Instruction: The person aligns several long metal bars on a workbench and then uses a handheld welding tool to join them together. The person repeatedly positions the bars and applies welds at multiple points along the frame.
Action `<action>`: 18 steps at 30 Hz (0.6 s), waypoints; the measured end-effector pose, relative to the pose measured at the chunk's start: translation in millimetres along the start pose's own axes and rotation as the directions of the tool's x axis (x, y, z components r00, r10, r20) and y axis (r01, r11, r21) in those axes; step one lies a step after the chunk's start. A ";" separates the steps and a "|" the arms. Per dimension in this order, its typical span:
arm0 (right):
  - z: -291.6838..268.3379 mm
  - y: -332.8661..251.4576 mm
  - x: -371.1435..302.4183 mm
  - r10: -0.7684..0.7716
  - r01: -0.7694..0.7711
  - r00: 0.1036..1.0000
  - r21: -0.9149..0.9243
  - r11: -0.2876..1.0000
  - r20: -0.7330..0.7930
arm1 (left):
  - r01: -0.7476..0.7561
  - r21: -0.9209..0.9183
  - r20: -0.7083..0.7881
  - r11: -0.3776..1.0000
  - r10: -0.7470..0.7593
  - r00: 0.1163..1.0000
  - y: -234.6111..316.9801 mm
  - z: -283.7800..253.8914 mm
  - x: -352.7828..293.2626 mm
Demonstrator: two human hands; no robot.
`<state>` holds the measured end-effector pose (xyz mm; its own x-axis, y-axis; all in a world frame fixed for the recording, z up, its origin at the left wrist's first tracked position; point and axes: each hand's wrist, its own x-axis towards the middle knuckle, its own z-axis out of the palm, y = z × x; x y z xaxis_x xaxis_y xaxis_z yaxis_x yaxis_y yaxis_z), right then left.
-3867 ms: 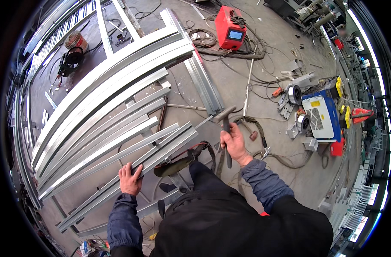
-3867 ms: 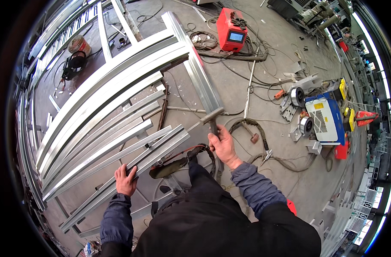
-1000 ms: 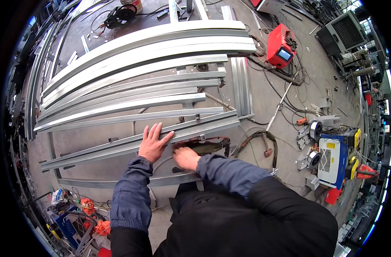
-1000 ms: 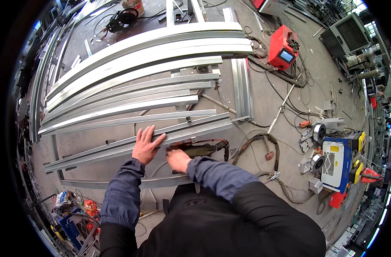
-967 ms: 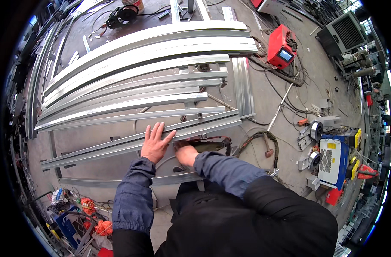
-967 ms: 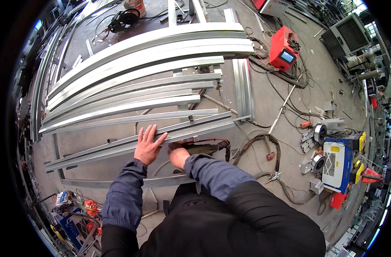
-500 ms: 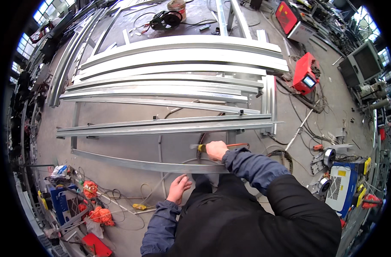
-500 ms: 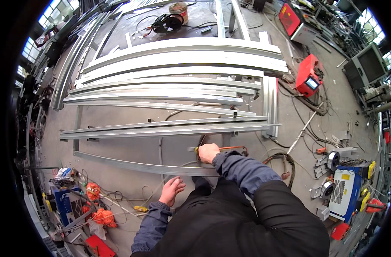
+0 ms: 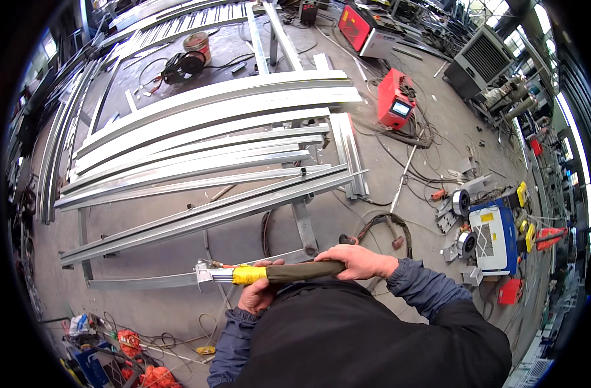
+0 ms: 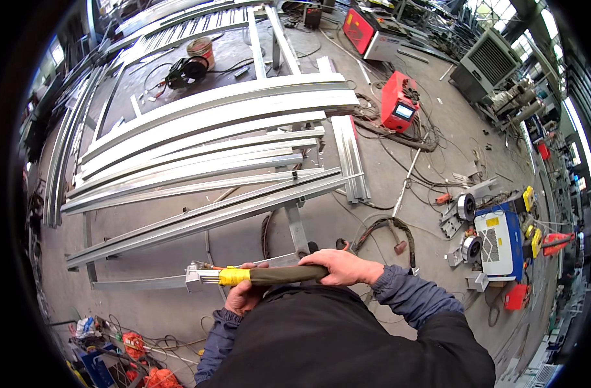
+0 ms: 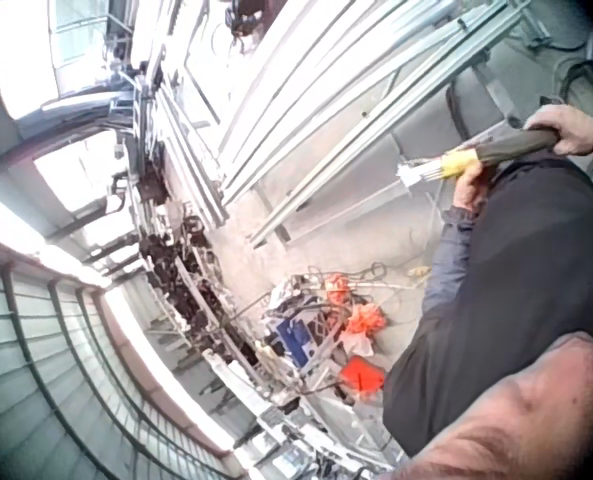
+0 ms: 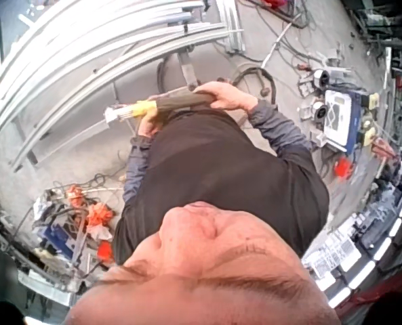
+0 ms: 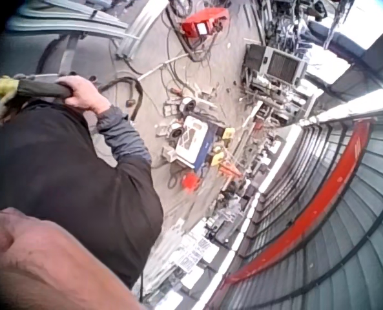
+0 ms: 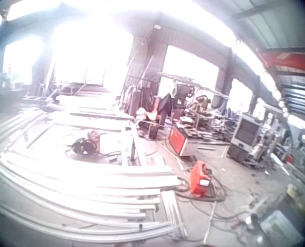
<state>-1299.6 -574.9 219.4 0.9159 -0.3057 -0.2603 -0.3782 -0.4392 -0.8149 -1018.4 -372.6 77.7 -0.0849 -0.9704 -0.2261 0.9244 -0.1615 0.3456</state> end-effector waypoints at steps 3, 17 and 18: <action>-7.1 24.6 -11.1 0.050 -0.052 0.995 0.027 0.998 0.087 | 0.051 0.195 -0.046 0.979 -0.043 0.998 7.1 42.6 20.2; -60.2 3.0 90.2 -0.380 0.395 0.918 0.324 0.860 -0.111 | -0.025 0.713 0.115 0.701 -0.081 0.990 -35.1 73.8 136.8; -47.9 9.5 93.9 -0.370 0.382 0.923 0.397 0.834 -0.110 | -0.080 0.791 0.139 0.607 -0.051 0.989 -40.4 64.7 137.2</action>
<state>-1223.7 -648.2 212.0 0.9699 -0.2130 0.1184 0.0879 -0.1475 -0.9852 -1091.5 -510.8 91.6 -0.1833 -0.9763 -0.1148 0.2739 -0.1629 0.9479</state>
